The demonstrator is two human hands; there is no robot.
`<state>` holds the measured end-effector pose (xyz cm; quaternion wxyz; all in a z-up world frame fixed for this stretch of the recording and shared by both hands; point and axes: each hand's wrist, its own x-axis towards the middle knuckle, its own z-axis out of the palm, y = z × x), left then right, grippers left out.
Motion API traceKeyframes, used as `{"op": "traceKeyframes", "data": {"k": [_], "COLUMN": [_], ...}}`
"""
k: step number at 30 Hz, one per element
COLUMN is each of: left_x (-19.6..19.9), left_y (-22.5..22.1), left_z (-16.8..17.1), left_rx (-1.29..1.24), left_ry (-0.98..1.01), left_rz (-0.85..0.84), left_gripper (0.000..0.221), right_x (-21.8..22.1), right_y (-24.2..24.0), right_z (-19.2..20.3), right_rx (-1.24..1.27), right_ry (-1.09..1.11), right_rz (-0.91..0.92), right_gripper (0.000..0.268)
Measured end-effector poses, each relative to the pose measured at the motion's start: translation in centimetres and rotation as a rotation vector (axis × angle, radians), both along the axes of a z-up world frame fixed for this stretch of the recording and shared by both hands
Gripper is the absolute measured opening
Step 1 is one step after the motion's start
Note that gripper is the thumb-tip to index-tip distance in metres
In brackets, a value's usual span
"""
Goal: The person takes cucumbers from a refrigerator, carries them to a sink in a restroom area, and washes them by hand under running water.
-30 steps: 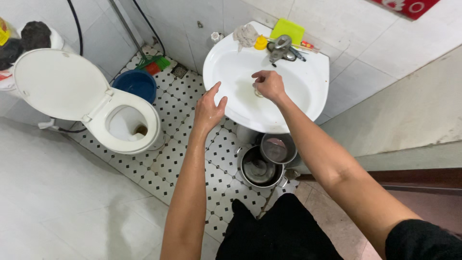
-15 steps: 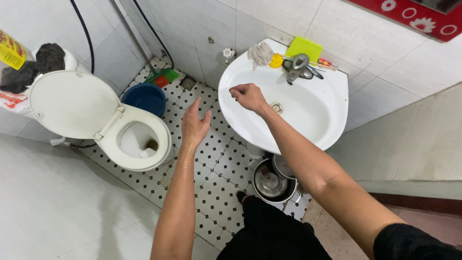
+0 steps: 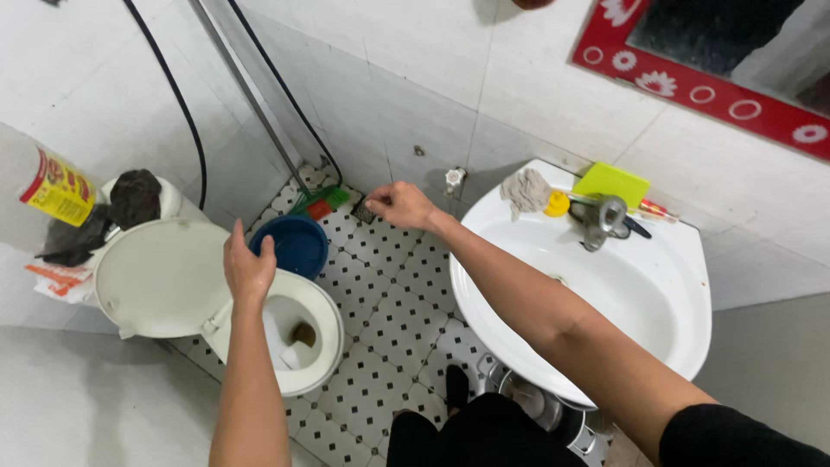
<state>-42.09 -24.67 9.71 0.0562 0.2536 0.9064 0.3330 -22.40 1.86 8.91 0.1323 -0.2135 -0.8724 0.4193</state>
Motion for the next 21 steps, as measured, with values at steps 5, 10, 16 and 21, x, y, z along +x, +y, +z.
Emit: {"op": "traceKeyframes", "data": {"k": [5,10,16,21], "left_x": [-10.4,-23.6,-33.9,-34.2], "left_y": [-0.7,-3.3,-10.1,-13.5], "left_z": [-4.1,-10.5,-17.4,-21.3], "left_rx": [-0.024,-0.359,-0.667,-0.619], "left_ry": [-0.029,-0.115,-0.14,-0.004], "left_rz": [0.07,0.362,0.331,0.324], "left_gripper": [0.079,0.107,0.111,0.108], "right_x": [-8.7,-17.1,-25.2,-29.3], "right_y": [1.5,2.1,1.9,-0.3], "right_z": [3.3,4.2,1.2,0.1], "right_rx": [-0.007,-0.107,-0.027,-0.063], "right_ry": [-0.115,-0.163,-0.188,-0.269], "right_rz": [0.071,0.031,0.103,0.193], "right_gripper": [0.031,0.032,0.035,0.037]}}
